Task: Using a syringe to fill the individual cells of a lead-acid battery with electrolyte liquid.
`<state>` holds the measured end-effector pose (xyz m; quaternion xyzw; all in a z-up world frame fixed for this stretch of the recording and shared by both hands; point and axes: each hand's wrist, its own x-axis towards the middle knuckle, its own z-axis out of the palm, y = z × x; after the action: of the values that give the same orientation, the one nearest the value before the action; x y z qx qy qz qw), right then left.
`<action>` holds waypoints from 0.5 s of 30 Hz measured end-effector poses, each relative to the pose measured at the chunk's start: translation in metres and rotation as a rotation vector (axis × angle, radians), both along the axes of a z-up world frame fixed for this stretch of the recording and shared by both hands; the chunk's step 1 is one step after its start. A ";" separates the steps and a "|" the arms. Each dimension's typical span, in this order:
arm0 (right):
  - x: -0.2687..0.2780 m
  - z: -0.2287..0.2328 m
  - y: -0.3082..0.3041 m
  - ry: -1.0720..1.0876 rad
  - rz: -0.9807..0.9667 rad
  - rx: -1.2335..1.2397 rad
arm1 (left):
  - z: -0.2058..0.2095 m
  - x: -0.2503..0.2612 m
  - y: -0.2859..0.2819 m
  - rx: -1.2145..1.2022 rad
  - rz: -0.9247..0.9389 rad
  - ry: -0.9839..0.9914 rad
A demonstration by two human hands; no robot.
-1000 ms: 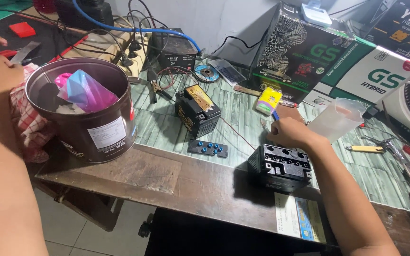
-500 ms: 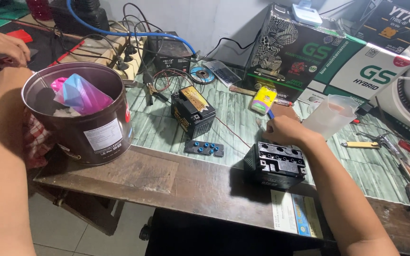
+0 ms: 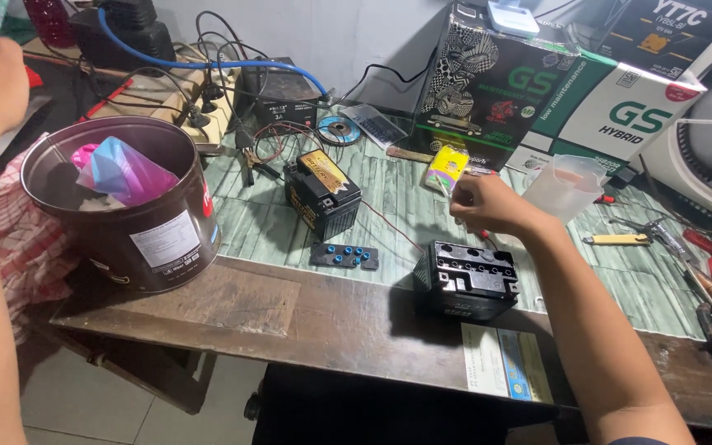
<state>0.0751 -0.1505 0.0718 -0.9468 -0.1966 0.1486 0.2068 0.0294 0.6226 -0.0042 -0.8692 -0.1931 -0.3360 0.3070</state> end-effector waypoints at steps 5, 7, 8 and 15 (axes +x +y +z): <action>0.013 -0.004 0.013 -0.055 0.105 -0.123 | 0.126 -0.101 -0.255 -0.836 -0.549 -0.315; 0.022 -0.008 0.021 0.024 0.187 -0.288 | 0.154 -0.129 -0.339 -0.745 -0.712 -0.177; 0.018 -0.004 0.028 0.018 0.190 -0.287 | 0.158 -0.134 -0.371 -0.741 -0.711 -0.182; 0.015 0.019 0.000 -0.240 0.196 -0.031 | 0.155 -0.101 -0.518 -1.726 -1.174 0.157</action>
<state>0.0899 -0.1504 0.0904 -0.9371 -0.3093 0.0569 0.1516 -0.0716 0.1049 0.1505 -0.7698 0.1055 -0.1229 -0.6174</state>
